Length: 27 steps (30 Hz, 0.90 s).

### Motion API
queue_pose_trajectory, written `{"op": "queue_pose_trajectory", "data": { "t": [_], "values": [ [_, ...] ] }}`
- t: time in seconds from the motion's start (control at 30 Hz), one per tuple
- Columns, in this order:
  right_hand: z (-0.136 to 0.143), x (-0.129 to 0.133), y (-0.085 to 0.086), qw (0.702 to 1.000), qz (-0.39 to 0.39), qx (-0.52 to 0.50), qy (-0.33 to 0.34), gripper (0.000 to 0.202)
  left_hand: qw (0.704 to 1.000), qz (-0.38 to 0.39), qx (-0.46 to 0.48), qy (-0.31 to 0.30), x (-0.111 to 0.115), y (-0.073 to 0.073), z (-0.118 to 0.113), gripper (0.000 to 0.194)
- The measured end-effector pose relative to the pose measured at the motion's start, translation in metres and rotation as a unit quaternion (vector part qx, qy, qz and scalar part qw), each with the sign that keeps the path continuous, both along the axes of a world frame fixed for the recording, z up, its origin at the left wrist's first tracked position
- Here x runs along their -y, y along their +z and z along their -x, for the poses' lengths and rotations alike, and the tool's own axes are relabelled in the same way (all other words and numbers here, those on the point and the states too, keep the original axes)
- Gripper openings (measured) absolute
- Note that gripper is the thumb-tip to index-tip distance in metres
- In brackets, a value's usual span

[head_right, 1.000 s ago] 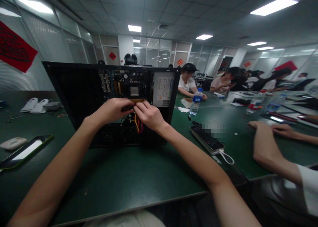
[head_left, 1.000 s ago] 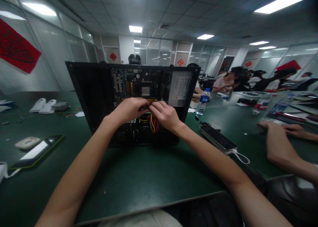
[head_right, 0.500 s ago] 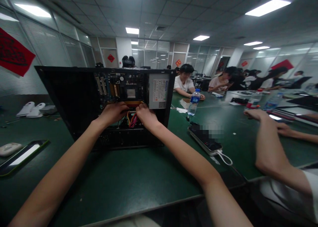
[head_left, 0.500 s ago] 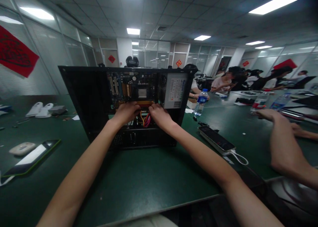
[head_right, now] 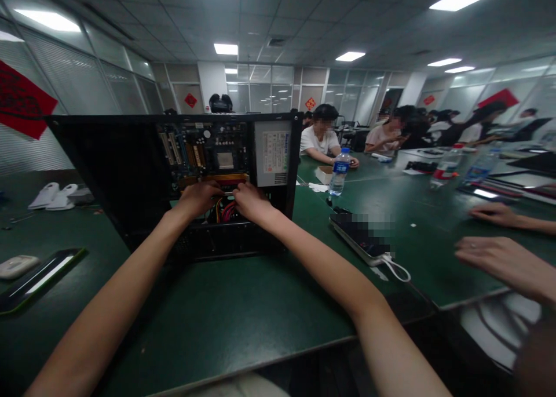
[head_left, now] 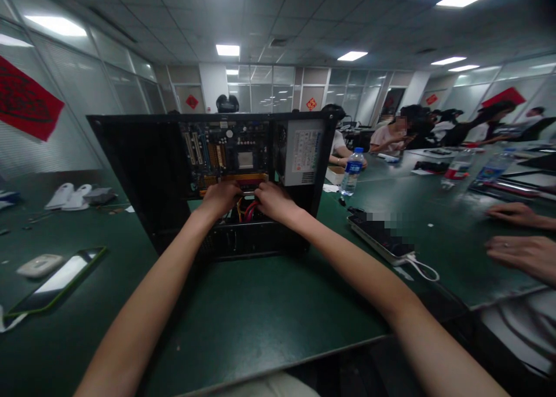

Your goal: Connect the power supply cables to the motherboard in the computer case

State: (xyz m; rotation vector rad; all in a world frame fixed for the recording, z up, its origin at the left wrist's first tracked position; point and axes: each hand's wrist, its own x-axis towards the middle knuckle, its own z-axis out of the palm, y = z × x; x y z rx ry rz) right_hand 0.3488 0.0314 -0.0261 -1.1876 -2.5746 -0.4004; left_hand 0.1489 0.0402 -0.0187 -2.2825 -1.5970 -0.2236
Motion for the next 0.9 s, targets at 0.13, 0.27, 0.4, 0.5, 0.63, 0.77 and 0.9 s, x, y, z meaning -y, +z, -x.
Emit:
{"op": "queue_pose_trajectory", "data": {
  "t": [0.13, 0.27, 0.4, 0.5, 0.63, 0.77, 0.9],
  "values": [
    [-0.001, -0.005, -0.005, 1.0, -0.006, -0.01, 0.013, 0.024, 1.0, 0.002, -0.013, 0.005, 0.0, 0.0, -0.002, 0.034],
    [-0.001, -0.007, -0.007, 1.0, 0.001, -0.009, 0.012, 0.023, 0.999, 0.012, -0.013, 0.029, 0.004, 0.002, -0.008, 0.031],
    [-0.001, -0.011, -0.009, 1.0, 0.003, -0.009, 0.018, 0.022, 0.997, -0.003, 0.001, 0.071, 0.008, 0.004, -0.013, 0.032],
    [-0.001, -0.016, -0.013, 1.0, -0.001, -0.008, 0.025, 0.021, 0.994, 0.003, 0.007, 0.11, 0.008, 0.006, -0.014, 0.034],
    [0.0, -0.021, -0.016, 1.0, -0.007, 0.005, 0.03, 0.021, 0.99, 0.018, 0.018, 0.141, 0.003, 0.005, -0.012, 0.033],
    [0.006, -0.023, -0.014, 0.999, -0.019, 0.03, 0.031, 0.024, 0.989, 0.036, 0.033, 0.138, -0.002, 0.001, -0.008, 0.034],
    [0.017, -0.03, -0.011, 0.996, -0.049, 0.047, 0.056, 0.026, 0.991, 0.057, 0.051, 0.113, -0.005, -0.004, -0.002, 0.033]
  ]
}}
